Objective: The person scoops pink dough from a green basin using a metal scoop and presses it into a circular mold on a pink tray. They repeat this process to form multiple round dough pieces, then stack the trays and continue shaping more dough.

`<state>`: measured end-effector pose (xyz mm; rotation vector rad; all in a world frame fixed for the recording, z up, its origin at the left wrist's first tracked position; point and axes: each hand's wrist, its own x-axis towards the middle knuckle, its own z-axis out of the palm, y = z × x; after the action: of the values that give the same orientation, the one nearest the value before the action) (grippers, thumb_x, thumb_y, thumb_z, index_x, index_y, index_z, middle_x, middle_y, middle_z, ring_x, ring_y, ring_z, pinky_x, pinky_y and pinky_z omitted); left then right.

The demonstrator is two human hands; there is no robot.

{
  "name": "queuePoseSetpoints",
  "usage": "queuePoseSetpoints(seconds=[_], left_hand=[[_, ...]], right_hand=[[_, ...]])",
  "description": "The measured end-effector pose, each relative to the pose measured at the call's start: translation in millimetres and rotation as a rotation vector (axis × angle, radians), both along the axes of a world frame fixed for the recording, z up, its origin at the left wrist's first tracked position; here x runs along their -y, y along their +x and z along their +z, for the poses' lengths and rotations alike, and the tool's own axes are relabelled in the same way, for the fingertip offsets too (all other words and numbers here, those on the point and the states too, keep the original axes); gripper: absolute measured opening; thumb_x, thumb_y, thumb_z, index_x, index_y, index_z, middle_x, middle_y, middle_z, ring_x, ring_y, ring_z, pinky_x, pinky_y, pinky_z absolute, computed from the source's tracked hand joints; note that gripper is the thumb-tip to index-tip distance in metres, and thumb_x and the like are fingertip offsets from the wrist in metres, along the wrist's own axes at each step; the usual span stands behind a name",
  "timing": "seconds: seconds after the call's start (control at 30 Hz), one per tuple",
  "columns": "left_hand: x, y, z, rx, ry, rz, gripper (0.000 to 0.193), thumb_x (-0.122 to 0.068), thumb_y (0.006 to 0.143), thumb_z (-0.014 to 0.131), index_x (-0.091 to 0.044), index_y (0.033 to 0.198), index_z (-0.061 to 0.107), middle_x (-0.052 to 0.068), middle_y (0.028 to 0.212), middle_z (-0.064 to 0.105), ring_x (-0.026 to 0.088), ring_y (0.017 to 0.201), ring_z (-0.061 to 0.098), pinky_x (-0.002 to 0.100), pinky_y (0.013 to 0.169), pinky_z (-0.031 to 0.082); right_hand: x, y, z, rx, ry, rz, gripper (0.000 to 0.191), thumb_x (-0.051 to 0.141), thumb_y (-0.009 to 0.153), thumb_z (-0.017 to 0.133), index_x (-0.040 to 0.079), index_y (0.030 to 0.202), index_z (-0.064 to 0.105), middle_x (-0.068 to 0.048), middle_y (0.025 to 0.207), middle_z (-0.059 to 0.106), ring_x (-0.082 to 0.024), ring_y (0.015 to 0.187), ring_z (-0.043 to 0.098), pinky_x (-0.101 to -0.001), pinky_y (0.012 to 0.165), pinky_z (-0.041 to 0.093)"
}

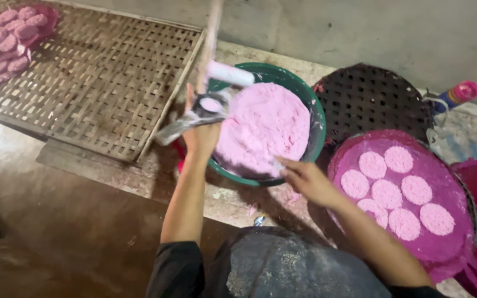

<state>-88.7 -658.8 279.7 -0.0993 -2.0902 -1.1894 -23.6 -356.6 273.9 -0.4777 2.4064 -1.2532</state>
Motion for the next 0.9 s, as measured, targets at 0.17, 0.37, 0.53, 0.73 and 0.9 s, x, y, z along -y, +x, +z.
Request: queuePoseSetpoints(seconds=[0.17, 0.37, 0.53, 0.73, 0.9], left_hand=[[-49.6, 25.3, -1.0, 0.299, 0.784, -0.334, 0.021, -0.008, 0.083, 0.073, -0.001, 0.103, 0.071, 0.007, 0.093, 0.071, 0.018, 0.08, 0.067, 0.032, 0.066, 0.055], [-195.7, 123.0, -12.6, 0.926, 1.188, -1.332, 0.037, -0.001, 0.081, 0.068, 0.006, 0.117, 0.068, 0.016, 0.101, 0.072, 0.025, 0.092, 0.071, 0.037, 0.081, 0.059], [-250.5, 127.2, -4.0, 1.029, 0.799, -1.246, 0.042, -0.005, 0.083, 0.071, 0.001, 0.124, 0.063, 0.015, 0.111, 0.068, 0.025, 0.101, 0.068, 0.038, 0.088, 0.056], [-317.0, 134.6, -11.1, 1.06, 0.274, -1.265, 0.05, -0.011, 0.086, 0.073, -0.004, 0.132, 0.057, 0.014, 0.122, 0.063, 0.025, 0.111, 0.063, 0.04, 0.096, 0.054], [-398.1, 149.3, -11.7, 0.978, 0.055, -1.332, 0.057, -0.015, 0.088, 0.075, -0.008, 0.139, 0.052, 0.012, 0.131, 0.059, 0.024, 0.12, 0.059, 0.041, 0.103, 0.051]], right_hand=[[-28.8, -41.8, 33.0, -0.214, -0.326, 0.064, 0.051, 0.02, 0.111, 0.051, 0.004, 0.159, 0.038, -0.021, 0.16, 0.048, -0.028, 0.143, 0.046, -0.042, 0.116, 0.035], [-86.8, 17.2, 86.9, 0.102, -1.571, 0.13, 0.086, 0.042, 0.111, 0.057, 0.002, 0.171, 0.01, -0.027, 0.159, 0.029, -0.039, 0.141, 0.046, -0.0486, 0.115, 0.043], [-181.6, 76.4, 130.2, -0.362, -1.105, -0.012, 0.076, 0.034, 0.102, 0.067, 0.022, 0.161, 0.02, -0.019, 0.157, 0.041, -0.045, 0.125, 0.061, -0.0527, 0.088, 0.061], [-265.1, 117.6, 139.7, -1.226, -0.308, 0.248, 0.063, 0.029, 0.106, 0.057, 0.022, 0.162, 0.029, -0.027, 0.14, 0.058, -0.045, 0.121, 0.068, -0.0497, 0.092, 0.063], [-309.2, 146.6, 128.5, -1.226, -0.139, 0.21, 0.067, 0.039, 0.103, 0.059, 0.024, 0.162, 0.031, -0.026, 0.139, 0.059, -0.049, 0.125, 0.065, -0.0434, 0.09, 0.062]])
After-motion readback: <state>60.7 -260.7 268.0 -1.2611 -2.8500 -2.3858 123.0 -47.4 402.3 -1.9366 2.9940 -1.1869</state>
